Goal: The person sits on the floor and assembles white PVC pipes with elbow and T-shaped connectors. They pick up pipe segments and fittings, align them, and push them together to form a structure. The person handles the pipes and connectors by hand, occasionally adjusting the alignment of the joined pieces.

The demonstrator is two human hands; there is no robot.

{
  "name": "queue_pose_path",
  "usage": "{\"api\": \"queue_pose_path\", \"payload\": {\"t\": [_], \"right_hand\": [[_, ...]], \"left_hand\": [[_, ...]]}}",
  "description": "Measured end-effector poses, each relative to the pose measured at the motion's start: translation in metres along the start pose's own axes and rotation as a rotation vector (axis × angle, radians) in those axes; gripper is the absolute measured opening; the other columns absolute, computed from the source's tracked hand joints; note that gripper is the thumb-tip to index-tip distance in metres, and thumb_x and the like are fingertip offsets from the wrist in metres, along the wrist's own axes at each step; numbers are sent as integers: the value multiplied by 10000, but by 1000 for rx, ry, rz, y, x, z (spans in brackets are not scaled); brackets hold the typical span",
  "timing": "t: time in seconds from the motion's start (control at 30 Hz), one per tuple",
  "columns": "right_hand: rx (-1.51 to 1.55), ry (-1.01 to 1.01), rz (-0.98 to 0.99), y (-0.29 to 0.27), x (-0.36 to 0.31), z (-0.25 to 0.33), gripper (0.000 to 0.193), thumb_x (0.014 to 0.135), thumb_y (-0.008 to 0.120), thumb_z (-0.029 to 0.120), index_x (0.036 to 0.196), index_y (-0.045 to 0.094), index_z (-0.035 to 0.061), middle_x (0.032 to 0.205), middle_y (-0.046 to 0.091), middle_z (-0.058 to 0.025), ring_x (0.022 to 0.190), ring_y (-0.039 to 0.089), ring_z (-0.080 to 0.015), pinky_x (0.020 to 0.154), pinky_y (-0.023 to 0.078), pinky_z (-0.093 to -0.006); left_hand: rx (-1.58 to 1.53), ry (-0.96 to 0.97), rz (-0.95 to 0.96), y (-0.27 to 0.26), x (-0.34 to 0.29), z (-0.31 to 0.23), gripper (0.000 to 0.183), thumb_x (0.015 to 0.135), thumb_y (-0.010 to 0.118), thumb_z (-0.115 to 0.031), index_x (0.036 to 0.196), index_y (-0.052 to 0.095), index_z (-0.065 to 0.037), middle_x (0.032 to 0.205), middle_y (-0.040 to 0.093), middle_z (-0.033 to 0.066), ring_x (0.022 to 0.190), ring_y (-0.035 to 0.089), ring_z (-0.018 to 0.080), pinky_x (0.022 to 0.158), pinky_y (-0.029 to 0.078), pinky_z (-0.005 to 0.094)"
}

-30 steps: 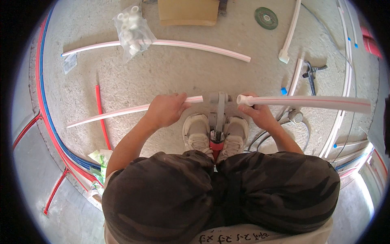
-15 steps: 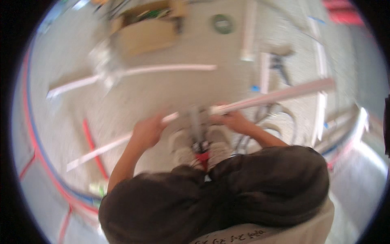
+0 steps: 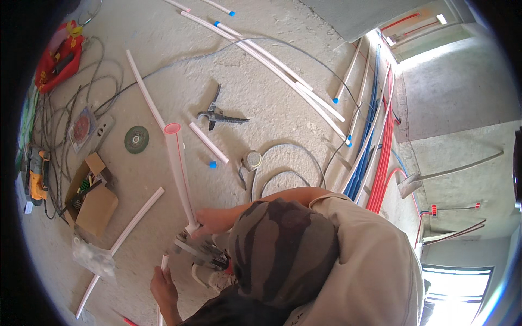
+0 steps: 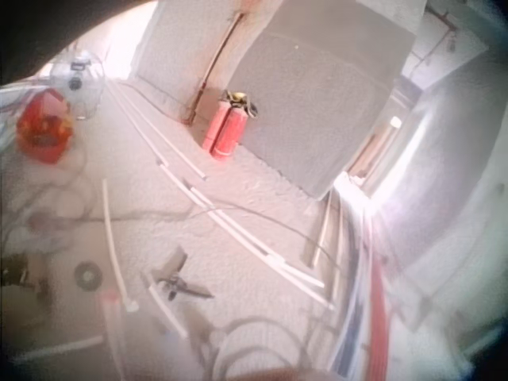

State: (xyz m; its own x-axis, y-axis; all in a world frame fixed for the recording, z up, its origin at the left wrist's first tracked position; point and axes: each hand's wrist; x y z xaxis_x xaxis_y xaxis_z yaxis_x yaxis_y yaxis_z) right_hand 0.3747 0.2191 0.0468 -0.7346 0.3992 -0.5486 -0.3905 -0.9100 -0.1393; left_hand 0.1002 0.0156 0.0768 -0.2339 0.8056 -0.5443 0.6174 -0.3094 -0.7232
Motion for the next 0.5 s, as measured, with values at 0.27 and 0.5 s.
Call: {"api": "queue_pose_path", "payload": {"t": [0.27, 0.5], "right_hand": [[54, -66, -64, 2, -6, -2, 369, 924, 749, 310, 1058, 728, -33, 948, 746, -223, 896, 715, -290, 805, 519, -425], [41, 0, -42, -3, -2, 0, 413, 868, 795, 317, 1128, 720, 6, 1044, 747, -208, 1018, 711, -305, 878, 519, -435]], "left_hand": [[-28, 26, -41, 4, 1, -7, 308, 1060, 533, -316, 926, 499, -42, 750, 593, 251, 755, 581, 512, 640, 424, 556], [-40, -34, -16, 5, -2, -7, 311, 1064, 527, -309, 929, 492, -31, 752, 593, 258, 747, 580, 510, 637, 423, 555]]}}
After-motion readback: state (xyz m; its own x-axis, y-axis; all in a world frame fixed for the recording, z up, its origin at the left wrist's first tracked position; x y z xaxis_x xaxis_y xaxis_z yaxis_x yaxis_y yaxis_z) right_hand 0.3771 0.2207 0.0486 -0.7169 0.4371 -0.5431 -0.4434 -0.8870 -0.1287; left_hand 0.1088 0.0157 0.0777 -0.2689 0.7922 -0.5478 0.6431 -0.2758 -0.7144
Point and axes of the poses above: each hand's wrist, its own x-axis towards the middle knuckle, its own y-axis out of the palm, z = x × y
